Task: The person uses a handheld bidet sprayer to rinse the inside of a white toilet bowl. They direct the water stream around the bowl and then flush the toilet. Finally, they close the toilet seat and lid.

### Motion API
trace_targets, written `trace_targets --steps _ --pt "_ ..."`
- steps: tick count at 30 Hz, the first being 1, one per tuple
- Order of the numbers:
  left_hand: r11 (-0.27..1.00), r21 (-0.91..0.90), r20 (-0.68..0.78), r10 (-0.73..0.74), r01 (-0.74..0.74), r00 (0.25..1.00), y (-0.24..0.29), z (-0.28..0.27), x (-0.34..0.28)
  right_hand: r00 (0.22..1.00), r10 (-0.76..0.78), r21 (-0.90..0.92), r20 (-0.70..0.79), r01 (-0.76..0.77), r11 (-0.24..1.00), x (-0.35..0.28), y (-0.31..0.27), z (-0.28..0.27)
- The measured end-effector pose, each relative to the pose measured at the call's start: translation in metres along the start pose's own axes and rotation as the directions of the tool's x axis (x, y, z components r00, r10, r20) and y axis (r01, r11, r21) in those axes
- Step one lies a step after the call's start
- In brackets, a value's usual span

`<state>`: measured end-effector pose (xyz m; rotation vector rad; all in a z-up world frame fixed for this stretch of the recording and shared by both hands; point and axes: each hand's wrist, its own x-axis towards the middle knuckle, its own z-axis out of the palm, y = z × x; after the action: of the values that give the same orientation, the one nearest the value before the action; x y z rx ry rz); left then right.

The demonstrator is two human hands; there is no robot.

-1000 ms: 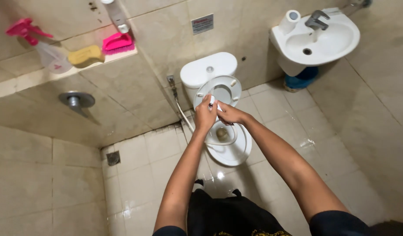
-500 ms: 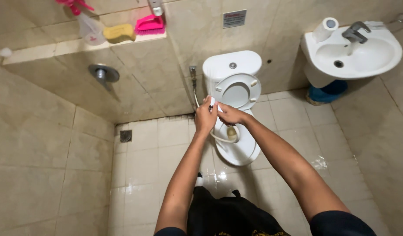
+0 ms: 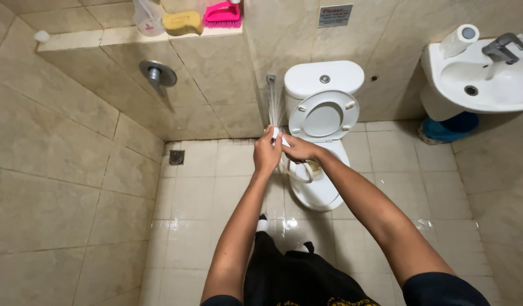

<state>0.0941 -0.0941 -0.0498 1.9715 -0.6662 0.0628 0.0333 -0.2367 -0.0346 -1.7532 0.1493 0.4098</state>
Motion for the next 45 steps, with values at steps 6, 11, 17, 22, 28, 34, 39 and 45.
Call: trace_targets --steps 6,11,17,22,28,34,39,45 --pt "0.998 0.008 0.000 0.065 -0.065 0.998 -0.014 -0.001 -0.005 0.824 -0.563 -0.348 -0.064 0.511 0.786 0.040 0.071 -0.010" --pt "0.999 0.010 -0.011 -0.031 0.031 0.999 -0.006 -0.005 -0.006 0.861 -0.448 -0.353 -0.241 0.352 0.867 0.030 0.054 0.005" --pt "0.992 -0.058 0.040 -0.109 0.111 0.993 -0.008 -0.004 0.004 0.850 -0.298 -0.257 -0.435 0.200 0.945 0.041 0.044 0.011" --pt "0.965 -0.182 0.062 -0.183 0.191 0.981 -0.005 -0.005 0.021 0.769 -0.495 -0.321 -0.404 0.388 0.864 0.060 0.057 0.005" --pt "0.959 -0.267 0.080 -0.075 0.094 0.994 -0.052 0.009 0.054 0.830 -0.447 -0.333 -0.333 0.340 0.879 0.071 0.048 -0.021" --pt "0.954 -0.277 0.211 -0.054 0.113 0.976 -0.077 0.016 0.102 0.830 -0.292 -0.491 -0.475 0.024 0.871 0.079 0.025 -0.075" --pt "0.939 -0.334 0.347 0.039 0.085 0.937 -0.112 0.042 0.158 0.800 -0.487 -0.670 -0.352 0.148 0.727 0.078 -0.039 -0.112" --pt "0.953 -0.278 0.481 0.248 -0.122 0.841 -0.101 0.040 0.223 0.913 -0.349 -0.739 -0.211 0.085 0.668 0.117 -0.062 -0.150"
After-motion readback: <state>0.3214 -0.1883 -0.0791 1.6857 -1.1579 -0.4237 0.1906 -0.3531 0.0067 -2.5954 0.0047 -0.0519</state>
